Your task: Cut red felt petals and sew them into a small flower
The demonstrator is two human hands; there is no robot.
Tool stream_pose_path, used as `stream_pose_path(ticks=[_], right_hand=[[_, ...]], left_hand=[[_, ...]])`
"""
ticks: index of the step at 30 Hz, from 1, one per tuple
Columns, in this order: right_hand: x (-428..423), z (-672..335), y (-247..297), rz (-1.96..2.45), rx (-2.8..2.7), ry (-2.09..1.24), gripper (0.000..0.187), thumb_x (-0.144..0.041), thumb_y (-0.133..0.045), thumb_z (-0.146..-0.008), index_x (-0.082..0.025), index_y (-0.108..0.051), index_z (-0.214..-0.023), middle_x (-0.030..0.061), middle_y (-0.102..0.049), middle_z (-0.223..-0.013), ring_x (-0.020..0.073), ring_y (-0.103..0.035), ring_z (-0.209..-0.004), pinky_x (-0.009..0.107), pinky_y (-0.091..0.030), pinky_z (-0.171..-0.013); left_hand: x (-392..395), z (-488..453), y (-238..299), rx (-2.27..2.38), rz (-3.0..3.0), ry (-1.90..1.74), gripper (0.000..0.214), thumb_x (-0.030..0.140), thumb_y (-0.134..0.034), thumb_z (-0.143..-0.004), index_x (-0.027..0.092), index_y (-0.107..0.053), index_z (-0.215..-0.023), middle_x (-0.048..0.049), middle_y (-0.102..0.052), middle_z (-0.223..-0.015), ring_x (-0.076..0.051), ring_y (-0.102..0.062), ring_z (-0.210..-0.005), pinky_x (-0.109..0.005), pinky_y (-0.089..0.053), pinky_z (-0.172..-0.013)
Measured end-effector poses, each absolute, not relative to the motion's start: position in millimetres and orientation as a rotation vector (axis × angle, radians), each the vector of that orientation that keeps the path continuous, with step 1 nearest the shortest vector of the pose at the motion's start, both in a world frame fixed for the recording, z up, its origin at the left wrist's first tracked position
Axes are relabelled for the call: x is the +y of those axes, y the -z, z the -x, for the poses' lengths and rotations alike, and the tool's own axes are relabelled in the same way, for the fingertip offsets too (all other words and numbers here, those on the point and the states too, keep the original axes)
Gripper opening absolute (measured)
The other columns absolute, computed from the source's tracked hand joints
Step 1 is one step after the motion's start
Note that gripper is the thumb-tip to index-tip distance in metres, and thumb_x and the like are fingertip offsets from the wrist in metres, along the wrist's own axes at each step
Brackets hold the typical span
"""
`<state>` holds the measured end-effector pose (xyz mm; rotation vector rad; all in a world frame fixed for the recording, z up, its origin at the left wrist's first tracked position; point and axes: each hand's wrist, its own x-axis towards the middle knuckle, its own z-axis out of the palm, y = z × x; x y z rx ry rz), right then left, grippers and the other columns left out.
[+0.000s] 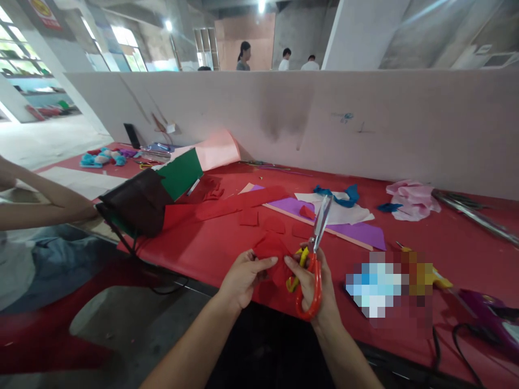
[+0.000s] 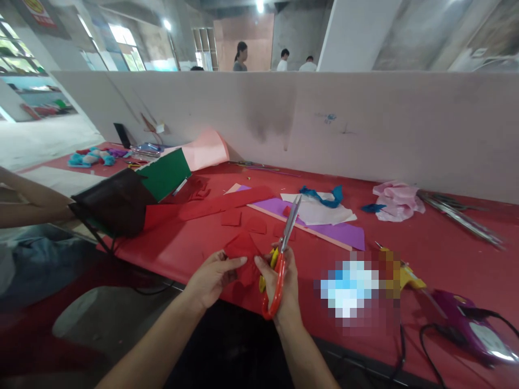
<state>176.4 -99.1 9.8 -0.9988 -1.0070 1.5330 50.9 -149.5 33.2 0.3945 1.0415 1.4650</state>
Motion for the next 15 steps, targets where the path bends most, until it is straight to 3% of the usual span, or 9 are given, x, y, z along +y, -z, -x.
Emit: stream_pose_path(ticks=[8, 15], right_hand=[[-107.6, -180.7, -16.3, 0.913, -1.090, -1.514, 0.051, -0.027, -0.082, -0.060, -0.028, -0.053, -0.102, -0.0065, -0.056, -0.076, 0.0097, -0.053, -0.058, 0.022, -0.045, -0.052], [-116.5, -186.5, -26.6, 0.965, -1.298, -1.416, 0.047, -0.024, -0.080, -0.062, -0.028, -0.056, -0.103, -0.0045, -0.057, -0.078, 0.0114, -0.053, -0.059, 0.027, -0.047, -0.057]], left_hand=[[-154.7, -52.3, -29.3, 0.944, -0.340, -1.585, 0.020, 0.016, -0.079, -0.060, 0.012, -0.071, -0.078, -0.0045, -0.071, -0.073, -0.012, -0.062, -0.062, -0.022, -0.049, -0.063], [-168.3, -49.9, -31.1, 0.916, -0.288, -1.569, 0.017, 0.022, -0.075, -0.069, 0.012, -0.072, -0.082, -0.0079, -0.073, -0.080, -0.015, -0.066, -0.069, -0.024, -0.050, -0.068]])
